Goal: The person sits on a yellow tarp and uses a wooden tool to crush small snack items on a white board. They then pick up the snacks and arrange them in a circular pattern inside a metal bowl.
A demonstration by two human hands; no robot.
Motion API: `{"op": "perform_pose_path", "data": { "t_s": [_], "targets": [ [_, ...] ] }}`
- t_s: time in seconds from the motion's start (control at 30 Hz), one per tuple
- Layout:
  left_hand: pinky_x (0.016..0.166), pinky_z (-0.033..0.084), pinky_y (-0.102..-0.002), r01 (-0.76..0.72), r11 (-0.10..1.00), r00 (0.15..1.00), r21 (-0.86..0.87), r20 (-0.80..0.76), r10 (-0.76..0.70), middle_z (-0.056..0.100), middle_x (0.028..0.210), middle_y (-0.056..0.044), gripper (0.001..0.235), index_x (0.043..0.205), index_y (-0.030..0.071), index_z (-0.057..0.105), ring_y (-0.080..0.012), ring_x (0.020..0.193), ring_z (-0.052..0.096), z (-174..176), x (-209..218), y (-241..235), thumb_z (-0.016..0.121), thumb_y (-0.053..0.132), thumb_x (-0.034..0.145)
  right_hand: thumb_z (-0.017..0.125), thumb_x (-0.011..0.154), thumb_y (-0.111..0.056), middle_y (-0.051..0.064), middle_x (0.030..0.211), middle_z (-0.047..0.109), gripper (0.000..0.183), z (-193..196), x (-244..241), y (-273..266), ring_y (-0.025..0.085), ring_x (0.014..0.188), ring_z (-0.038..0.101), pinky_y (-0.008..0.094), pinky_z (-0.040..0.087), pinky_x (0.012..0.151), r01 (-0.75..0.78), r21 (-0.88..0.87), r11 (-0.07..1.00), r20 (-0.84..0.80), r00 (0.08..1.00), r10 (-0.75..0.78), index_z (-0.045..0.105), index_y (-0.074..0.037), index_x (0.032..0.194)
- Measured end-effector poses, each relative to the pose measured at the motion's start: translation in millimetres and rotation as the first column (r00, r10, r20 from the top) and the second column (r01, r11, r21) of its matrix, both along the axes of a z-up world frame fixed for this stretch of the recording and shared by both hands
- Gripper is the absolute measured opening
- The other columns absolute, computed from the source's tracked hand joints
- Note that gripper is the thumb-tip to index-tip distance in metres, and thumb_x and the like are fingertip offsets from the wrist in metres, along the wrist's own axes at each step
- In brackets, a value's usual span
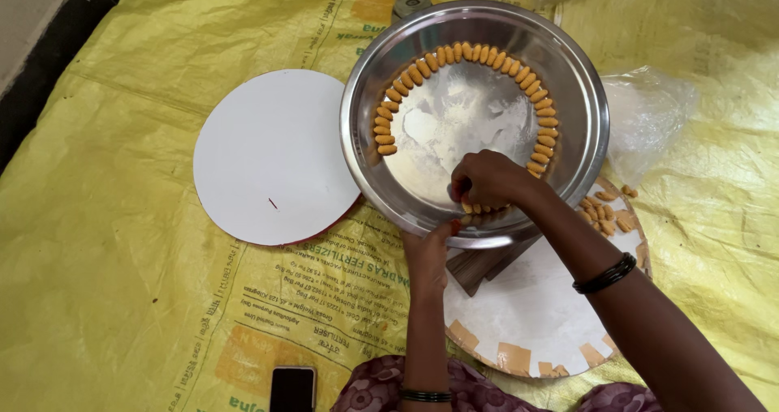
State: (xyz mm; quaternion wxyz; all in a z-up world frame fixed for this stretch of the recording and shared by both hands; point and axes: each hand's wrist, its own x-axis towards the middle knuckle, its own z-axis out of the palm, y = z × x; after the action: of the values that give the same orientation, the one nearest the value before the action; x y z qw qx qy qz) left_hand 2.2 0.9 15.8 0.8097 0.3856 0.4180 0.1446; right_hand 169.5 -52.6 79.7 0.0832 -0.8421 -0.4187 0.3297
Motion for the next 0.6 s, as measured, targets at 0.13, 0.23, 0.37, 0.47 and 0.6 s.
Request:
{"op": "perform_pose_path", "data": {
  "t_s": [0.13, 0.23, 0.37, 0.47, 0.6],
  "targets": [
    [0.096, 0.060, -0.039, 0.005, 1.000, 1.000, 0.019, 0.021, -0.006, 0.063, 0.128, -0.026, 0.069, 0.143, -0.007, 0.040, -0.0307, 0.111, 0.070, -9, -1, 0, 0.064, -0.008, 0.079, 0.080, 0.082, -0.015, 0.006, 0.098, 0.078, 0.016, 11, 2, -11, 0.022, 0.091, 0.072, 0.038, 0.056, 0.081, 0.048, 0.132, 0.990, 0.048, 0.997, -0.055, 0.082, -0.014, 0.097],
    [0.097, 0.061, -0.039, 0.005, 1.000, 0.998, 0.006, 0.064, -0.005, 0.062, 0.129, -0.026, 0.071, 0.143, -0.006, 0.039, -0.0316, 0.113, 0.070, -16, -1, 1, 0.068, -0.007, 0.079, 0.078, 0.084, -0.015, 0.006, 0.104, 0.075, 0.019, 25, 9, -40, 0.020, 0.089, 0.071, 0.038, 0.056, 0.079, 0.193, 0.369, 0.909, 0.038, 0.974, -0.222, 0.079, -0.012, 0.103],
    [0.096, 0.057, -0.037, -0.043, 0.999, 0.999, -0.003, 0.003, 0.043, 0.062, 0.132, -0.018, 0.080, 0.147, 0.004, 0.037, -0.0276, 0.114, 0.066, -24, -3, 1, 0.072, -0.008, 0.076, 0.073, 0.095, -0.008, 0.008, 0.110, 0.072, 0.017, 26, 23, -116, 0.019, 0.091, 0.068, 0.035, 0.056, 0.077, 0.370, 0.752, 0.545, -0.008, 0.833, -0.554, 0.077, -0.009, 0.111],
    [0.090, 0.057, -0.041, -0.078, 0.997, 0.995, -0.013, 0.067, 0.078, 0.063, 0.128, -0.017, 0.078, 0.144, 0.002, 0.045, -0.0289, 0.109, 0.067, -25, 1, 1, 0.072, -0.011, 0.072, 0.071, 0.097, -0.009, 0.007, 0.110, 0.075, 0.017, 2, 34, -173, 0.020, 0.088, 0.070, 0.036, 0.056, 0.079, 0.512, 0.771, 0.378, -0.038, 0.630, -0.776, 0.078, -0.011, 0.113],
    [0.089, 0.059, -0.037, -0.059, 0.998, 0.998, -0.009, 0.027, 0.060, 0.065, 0.127, -0.015, 0.074, 0.141, 0.003, 0.049, -0.0264, 0.107, 0.068, -18, -1, 4, 0.071, -0.012, 0.072, 0.071, 0.094, -0.013, 0.011, 0.109, 0.076, 0.019, -59, 42, -216, 0.027, 0.089, 0.073, 0.041, 0.057, 0.082, 0.552, 0.578, 0.601, 0.191, 0.625, -0.757, 0.079, -0.011, 0.111]
  ]
}}
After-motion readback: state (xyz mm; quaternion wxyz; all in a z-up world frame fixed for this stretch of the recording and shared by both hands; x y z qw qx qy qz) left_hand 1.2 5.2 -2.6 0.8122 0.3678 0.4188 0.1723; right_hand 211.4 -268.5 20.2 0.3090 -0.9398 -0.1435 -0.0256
